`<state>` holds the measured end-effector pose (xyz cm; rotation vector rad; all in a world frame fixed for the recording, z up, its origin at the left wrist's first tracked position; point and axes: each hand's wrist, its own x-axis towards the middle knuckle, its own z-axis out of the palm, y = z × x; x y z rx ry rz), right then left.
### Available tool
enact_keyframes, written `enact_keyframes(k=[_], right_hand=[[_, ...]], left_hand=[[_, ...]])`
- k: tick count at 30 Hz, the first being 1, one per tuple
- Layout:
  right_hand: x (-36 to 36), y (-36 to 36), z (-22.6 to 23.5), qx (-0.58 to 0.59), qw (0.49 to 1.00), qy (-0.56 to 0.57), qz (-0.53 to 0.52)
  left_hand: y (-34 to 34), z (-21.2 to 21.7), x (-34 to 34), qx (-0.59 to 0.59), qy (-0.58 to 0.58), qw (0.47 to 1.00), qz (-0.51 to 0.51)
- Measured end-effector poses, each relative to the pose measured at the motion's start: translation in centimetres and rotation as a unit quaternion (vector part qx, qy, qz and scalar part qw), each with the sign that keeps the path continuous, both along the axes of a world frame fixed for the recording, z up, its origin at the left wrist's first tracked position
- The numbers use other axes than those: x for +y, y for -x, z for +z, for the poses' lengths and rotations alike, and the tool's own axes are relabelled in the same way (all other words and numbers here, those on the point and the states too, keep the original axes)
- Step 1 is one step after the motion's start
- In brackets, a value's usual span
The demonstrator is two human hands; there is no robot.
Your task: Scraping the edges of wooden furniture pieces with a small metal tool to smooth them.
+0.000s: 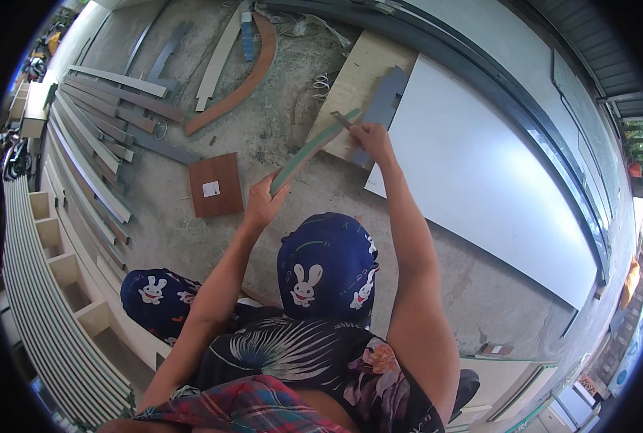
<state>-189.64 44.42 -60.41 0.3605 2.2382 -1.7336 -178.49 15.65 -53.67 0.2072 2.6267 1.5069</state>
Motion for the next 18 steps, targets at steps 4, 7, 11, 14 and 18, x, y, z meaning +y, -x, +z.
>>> enact_keyframes(k=[4,7,11,14,18], right_hand=[[1.8,3.0,-3.5,-0.033,0.999,-0.012,-0.034],[3.2,5.0,-4.6,-0.029,0.994,-0.096,-0.031],[2.5,5.6,-3.6,-0.051,0.971,-0.216,-0.089],[2.8,4.6,-2.8,-0.015,0.966,-0.231,-0.118],[2.9,2.0,-1.5,0.035,0.986,-0.067,-0.146]], left_hand=[[0.2,0.2,0.1,-0.006,0.0,1.0,0.005],[0.3,0.3,0.4,-0.01,-0.003,1.0,0.0],[0.5,0.5,-0.4,-0.05,-0.012,0.999,0.005],[1.2,0.4,-1.2,-0.114,-0.021,0.993,0.01],[2.7,-0.3,-1.7,-0.25,-0.095,0.963,-0.018]])
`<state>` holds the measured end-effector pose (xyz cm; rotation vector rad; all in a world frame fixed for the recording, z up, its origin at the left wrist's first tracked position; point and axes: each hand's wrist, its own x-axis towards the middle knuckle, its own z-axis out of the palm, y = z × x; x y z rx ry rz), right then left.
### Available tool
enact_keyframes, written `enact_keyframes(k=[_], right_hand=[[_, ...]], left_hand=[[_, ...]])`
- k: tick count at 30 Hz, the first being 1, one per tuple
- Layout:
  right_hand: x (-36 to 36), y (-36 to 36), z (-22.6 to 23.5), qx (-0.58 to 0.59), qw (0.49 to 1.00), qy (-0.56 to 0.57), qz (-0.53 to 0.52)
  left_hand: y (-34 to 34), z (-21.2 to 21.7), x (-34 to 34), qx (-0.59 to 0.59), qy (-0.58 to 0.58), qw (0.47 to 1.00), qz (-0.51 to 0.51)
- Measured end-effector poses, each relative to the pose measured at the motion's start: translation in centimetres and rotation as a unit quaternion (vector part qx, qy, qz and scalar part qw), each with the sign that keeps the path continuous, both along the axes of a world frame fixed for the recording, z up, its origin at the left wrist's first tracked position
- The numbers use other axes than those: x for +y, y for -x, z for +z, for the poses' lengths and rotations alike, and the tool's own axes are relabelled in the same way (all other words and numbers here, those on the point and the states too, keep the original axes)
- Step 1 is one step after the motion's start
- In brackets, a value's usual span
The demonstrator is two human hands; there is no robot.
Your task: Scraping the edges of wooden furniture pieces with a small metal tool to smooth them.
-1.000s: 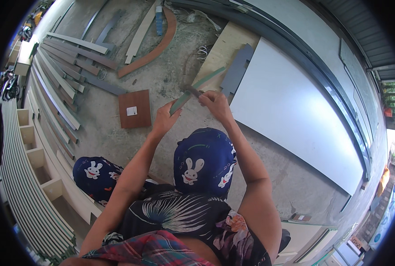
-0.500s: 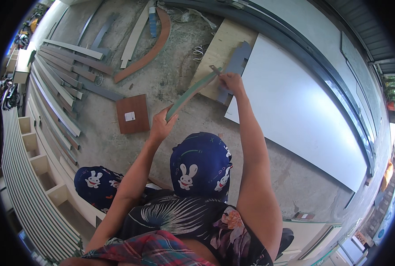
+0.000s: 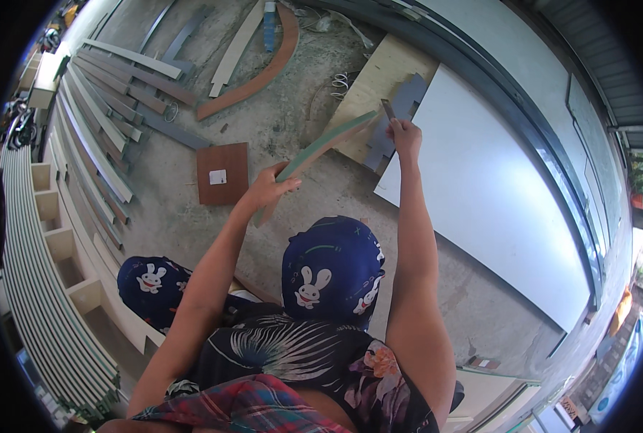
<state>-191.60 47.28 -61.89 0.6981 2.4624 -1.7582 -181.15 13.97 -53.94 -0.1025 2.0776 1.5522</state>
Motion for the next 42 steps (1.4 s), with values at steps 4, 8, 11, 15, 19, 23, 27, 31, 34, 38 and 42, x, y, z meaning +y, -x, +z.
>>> enact_keyframes(k=[4,8,11,15,19,23,27,31,34,38,42], right_hand=[[-0.7,-2.8,3.9,0.003,0.993,0.116,-0.021],[-1.0,-4.5,8.4,0.027,0.983,0.183,-0.011],[-2.4,-4.6,12.0,0.052,0.974,0.219,0.016],[-5.5,-4.6,15.0,0.073,0.959,0.25,0.114],[-10.1,-5.8,16.1,-0.049,0.873,0.401,0.273],[-13.5,-6.4,13.5,-0.087,0.829,0.422,0.358],[-15.5,-5.9,11.3,-0.067,0.767,0.539,0.34],[-16.3,-5.6,8.7,-0.042,0.765,0.57,0.298],[-16.0,-6.2,7.3,-0.023,0.764,0.605,0.222],[-15.2,-6.7,6.7,-0.015,0.784,0.589,0.194],[-13.3,-5.7,5.3,-0.013,0.771,0.618,0.151]], left_hand=[[0.4,0.5,-0.6,-0.059,-0.04,0.997,0.02],[1.5,2.9,-2.1,-0.024,-0.219,0.964,0.148],[3.1,5.8,-3.6,0.035,-0.377,0.886,0.267],[4.2,8.8,-7.1,0.09,-0.521,0.776,0.343],[3.5,8.3,-9.1,0.07,-0.561,0.718,0.405],[2.7,6.2,-6.1,-0.01,-0.583,0.694,0.423],[1.3,3.8,-1.8,-0.077,-0.625,0.653,0.42],[-0.2,3.2,0.9,-0.11,-0.625,0.688,0.353],[-0.5,3.3,2.5,-0.128,-0.615,0.704,0.332],[-0.5,2.9,1.6,-0.164,-0.575,0.748,0.289],[0.7,5.4,-2.4,-0.201,-0.181,0.963,-0.001]])
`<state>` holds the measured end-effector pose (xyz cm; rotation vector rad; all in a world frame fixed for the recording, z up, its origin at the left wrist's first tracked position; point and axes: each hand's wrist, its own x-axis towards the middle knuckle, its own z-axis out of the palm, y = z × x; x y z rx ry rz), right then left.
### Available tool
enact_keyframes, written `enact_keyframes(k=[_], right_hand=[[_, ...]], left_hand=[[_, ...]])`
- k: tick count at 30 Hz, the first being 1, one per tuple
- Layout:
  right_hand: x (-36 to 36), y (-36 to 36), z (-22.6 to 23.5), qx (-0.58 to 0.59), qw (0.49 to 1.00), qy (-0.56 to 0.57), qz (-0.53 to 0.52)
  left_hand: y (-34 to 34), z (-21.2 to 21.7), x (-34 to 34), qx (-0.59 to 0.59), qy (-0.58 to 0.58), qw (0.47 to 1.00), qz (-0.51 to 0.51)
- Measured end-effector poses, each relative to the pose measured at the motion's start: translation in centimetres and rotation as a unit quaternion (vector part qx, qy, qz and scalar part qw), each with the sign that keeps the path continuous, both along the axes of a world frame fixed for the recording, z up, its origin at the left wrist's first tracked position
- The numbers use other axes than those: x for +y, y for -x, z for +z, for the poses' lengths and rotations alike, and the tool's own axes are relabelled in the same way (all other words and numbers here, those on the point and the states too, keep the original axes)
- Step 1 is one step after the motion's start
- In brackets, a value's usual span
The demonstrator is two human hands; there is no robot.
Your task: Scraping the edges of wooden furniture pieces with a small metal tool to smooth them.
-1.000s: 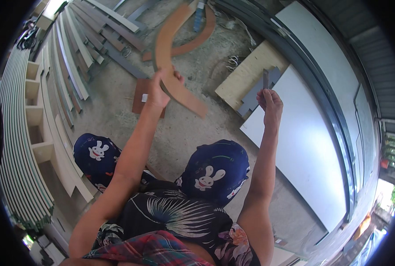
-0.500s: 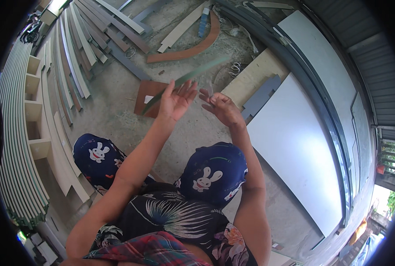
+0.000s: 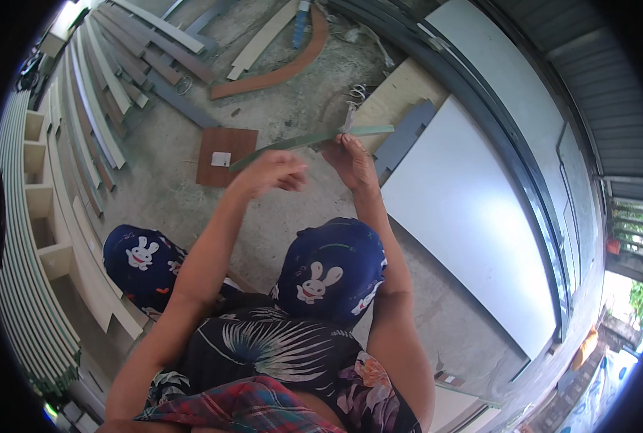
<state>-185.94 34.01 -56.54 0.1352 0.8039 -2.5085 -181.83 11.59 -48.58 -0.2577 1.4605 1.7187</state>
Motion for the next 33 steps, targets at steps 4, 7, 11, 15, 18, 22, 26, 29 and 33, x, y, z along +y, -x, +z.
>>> enact_keyframes(k=[4,7,11,15,18,22,26,29,33], right_hand=[[1.6,0.6,0.1,-0.034,0.999,-0.001,0.005],[2.4,0.8,-0.1,-0.041,0.999,-0.007,0.005],[2.5,1.0,-0.3,-0.044,0.999,-0.004,0.006],[3.3,1.4,-1.8,-0.069,0.997,-0.015,-0.007],[3.0,1.2,-1.4,-0.076,0.997,-0.015,-0.013],[4.6,0.9,0.8,-0.091,0.989,-0.114,0.011],[5.1,-0.6,3.6,0.036,0.88,-0.473,-0.019],[2.5,-3.1,6.6,0.147,0.78,-0.603,-0.086],[0.9,-4.2,8.4,0.285,0.707,-0.641,-0.088]], left_hand=[[0.7,1.8,-1.4,0.26,0.296,0.918,-0.042],[-0.3,-1.0,-2.0,0.506,0.473,0.721,0.024],[-1.5,-4.8,-3.2,0.428,0.455,0.781,-0.002],[-1.6,-5.2,-2.1,0.346,0.403,0.847,-0.029],[-2.7,-5.3,-0.4,0.348,0.383,0.856,0.015],[-2.9,-4.9,-0.2,0.378,0.346,0.858,0.028],[-2.7,-4.2,0.3,0.368,0.336,0.866,0.046],[-2.4,-2.7,1.1,0.388,0.346,0.853,0.053],[-2.2,-2.4,1.6,0.408,0.372,0.833,0.048]])
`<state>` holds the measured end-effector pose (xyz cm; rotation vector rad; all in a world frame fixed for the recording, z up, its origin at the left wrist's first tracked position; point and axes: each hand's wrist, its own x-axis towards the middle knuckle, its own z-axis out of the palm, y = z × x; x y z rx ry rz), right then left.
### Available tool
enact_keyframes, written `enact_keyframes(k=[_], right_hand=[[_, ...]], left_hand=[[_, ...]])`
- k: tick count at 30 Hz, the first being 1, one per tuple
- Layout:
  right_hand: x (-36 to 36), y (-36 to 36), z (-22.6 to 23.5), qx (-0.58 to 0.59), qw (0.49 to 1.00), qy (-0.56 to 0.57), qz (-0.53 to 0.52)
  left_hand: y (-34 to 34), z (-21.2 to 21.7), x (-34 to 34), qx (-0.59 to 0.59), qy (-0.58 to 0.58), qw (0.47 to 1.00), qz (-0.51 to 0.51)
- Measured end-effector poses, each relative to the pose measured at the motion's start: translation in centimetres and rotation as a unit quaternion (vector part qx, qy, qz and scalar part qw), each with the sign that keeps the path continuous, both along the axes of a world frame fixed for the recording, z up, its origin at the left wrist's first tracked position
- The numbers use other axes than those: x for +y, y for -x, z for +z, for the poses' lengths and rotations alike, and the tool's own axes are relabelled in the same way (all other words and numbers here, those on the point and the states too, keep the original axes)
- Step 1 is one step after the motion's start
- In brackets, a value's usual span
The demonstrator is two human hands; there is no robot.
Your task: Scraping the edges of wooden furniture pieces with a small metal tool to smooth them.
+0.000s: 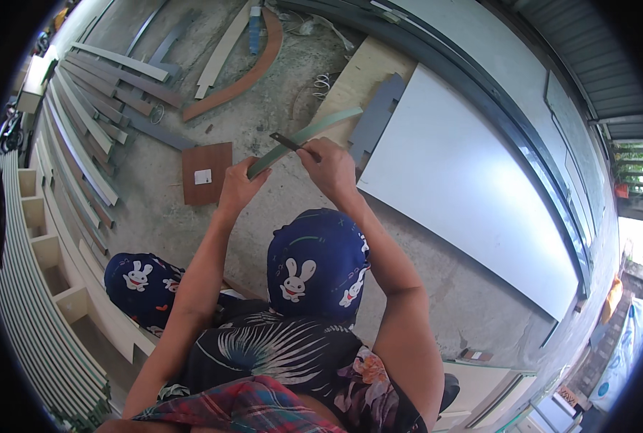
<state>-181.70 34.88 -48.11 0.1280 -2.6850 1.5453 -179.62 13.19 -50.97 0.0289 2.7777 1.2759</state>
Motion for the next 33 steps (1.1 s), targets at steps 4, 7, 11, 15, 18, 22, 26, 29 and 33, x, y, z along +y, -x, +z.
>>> enact_keyframes(k=[4,7,11,15,18,22,26,29,33], right_hand=[[1.4,1.1,-2.0,-0.022,0.999,-0.01,-0.044],[3.5,3.1,-4.3,-0.087,0.99,0.057,-0.097],[7.7,6.2,-9.7,-0.123,0.98,0.09,-0.124],[9.3,8.6,-13.7,-0.243,0.935,0.213,-0.146],[11.1,11.0,-16.5,-0.25,0.936,0.19,-0.163],[12.5,13.5,-18.7,-0.198,0.958,-0.053,-0.203],[12.1,13.1,-17.8,-0.123,0.932,-0.201,-0.276],[10.4,10.7,-13.5,-0.085,0.952,-0.137,-0.259],[6.6,7.6,-8.2,-0.023,0.976,-0.049,-0.21]], left_hand=[[-0.2,-0.4,-0.5,-0.016,-0.006,1.0,0.006],[-0.4,-0.9,-0.8,-0.015,-0.015,1.0,-0.003],[-0.4,-1.6,-0.8,-0.023,-0.037,0.999,0.007],[-0.5,-2.1,-1.4,-0.027,-0.048,0.998,0.013],[-0.5,-2.6,-1.2,-0.019,-0.042,0.999,0.017],[-0.7,-2.9,-0.9,-0.025,-0.046,0.998,0.022],[-0.7,-3.5,-1.2,-0.065,-0.064,0.994,0.055],[-0.5,-1.9,-1.1,-0.112,-0.104,0.985,0.079],[0.6,-2.1,-1.2,-0.156,-0.195,0.965,0.083]])
